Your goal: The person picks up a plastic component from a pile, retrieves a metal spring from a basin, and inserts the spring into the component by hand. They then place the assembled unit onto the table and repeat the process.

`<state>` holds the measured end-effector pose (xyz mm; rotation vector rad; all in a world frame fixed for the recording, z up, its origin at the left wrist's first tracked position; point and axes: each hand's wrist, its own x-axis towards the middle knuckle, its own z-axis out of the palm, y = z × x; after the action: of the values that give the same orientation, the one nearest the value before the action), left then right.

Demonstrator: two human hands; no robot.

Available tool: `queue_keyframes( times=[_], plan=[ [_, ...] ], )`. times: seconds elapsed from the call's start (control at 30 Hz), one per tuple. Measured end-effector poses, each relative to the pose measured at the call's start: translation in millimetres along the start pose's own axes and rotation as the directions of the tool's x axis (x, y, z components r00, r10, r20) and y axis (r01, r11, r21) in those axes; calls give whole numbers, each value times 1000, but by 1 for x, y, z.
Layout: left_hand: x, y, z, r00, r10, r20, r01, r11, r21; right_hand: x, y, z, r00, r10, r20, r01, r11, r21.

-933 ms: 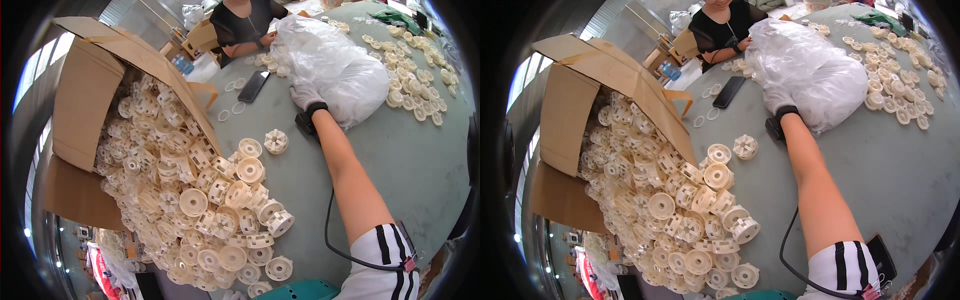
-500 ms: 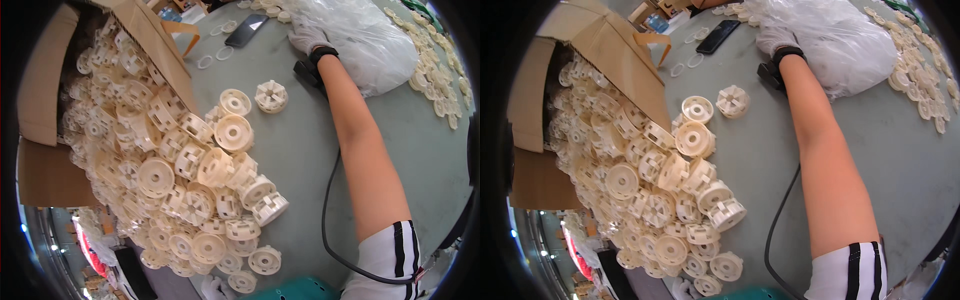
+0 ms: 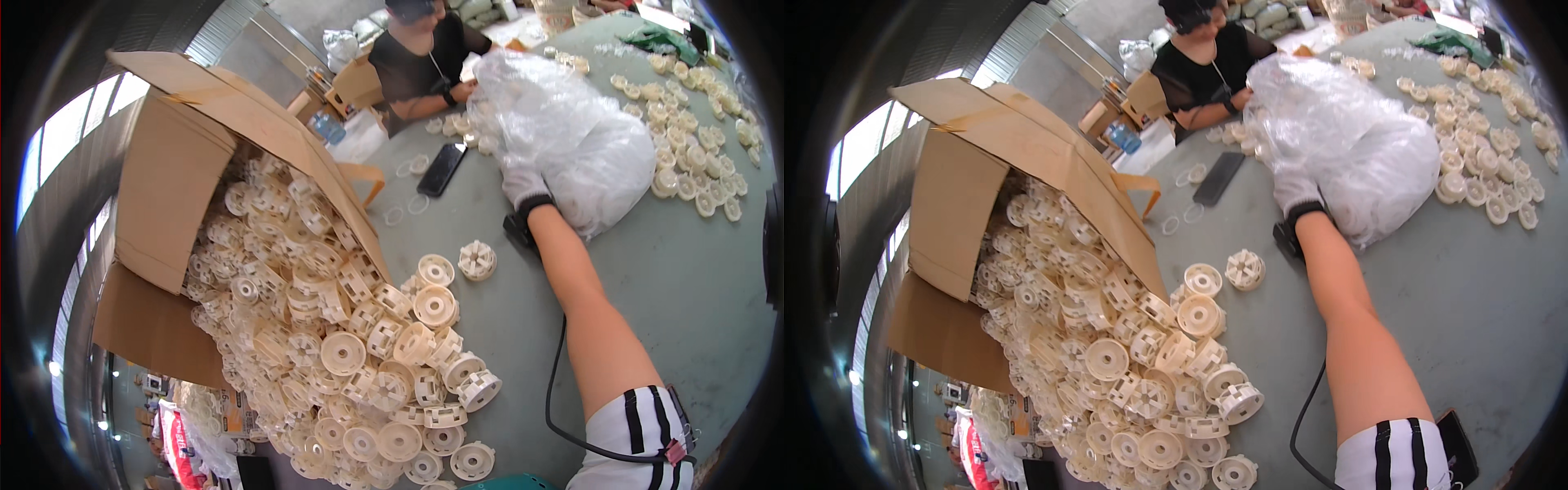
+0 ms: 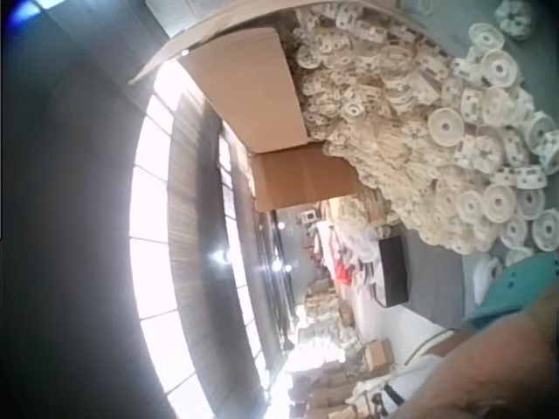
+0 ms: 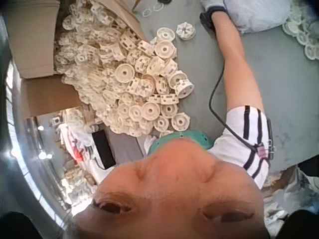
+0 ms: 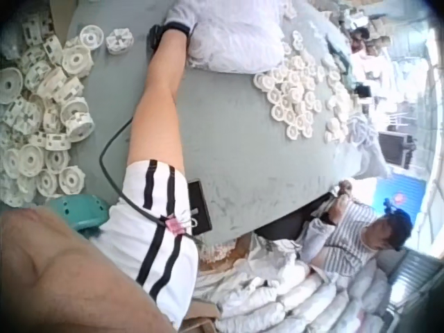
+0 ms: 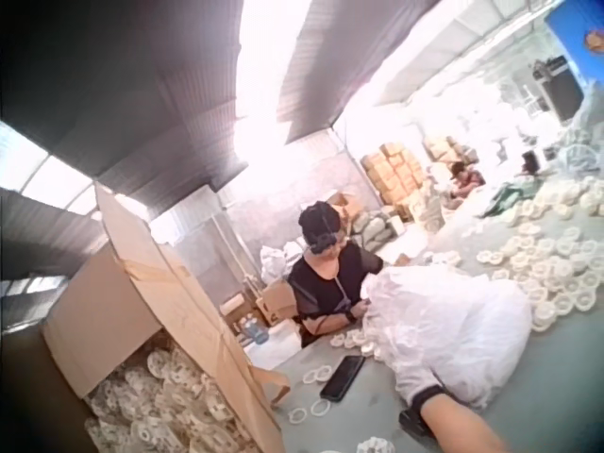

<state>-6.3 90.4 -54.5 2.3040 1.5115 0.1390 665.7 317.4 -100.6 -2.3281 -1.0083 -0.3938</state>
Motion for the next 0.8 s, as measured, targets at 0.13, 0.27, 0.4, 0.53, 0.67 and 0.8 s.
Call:
queue_keyframes(
  times=[0.13,0.27,0.4,0.53,0.67,0.8],
  plan=[
    [1,-16,15,998,4,-56,-9,997,-77,-25,-10,-17,983,76,169,-59,993,-104],
    [-3,-27,26,984,45,-172,-76,981,-179,-67,-21,-27,999,28,-38,-32,993,-117],
    [-1,-32,37,958,83,-273,-159,951,-267,-111,-17,-47,997,69,-27,-70,997,-31],
    [-5,-38,44,933,74,-352,-201,919,-340,-164,-39,-88,989,143,36,-146,982,119],
    [-6,-37,48,920,75,-384,-235,892,-387,-211,-49,-121,980,199,26,-201,963,181],
    [-13,-10,24,977,-176,-123,-39,417,-908,-255,-53,-132,969,231,-85,-178,897,404]
  ],
)
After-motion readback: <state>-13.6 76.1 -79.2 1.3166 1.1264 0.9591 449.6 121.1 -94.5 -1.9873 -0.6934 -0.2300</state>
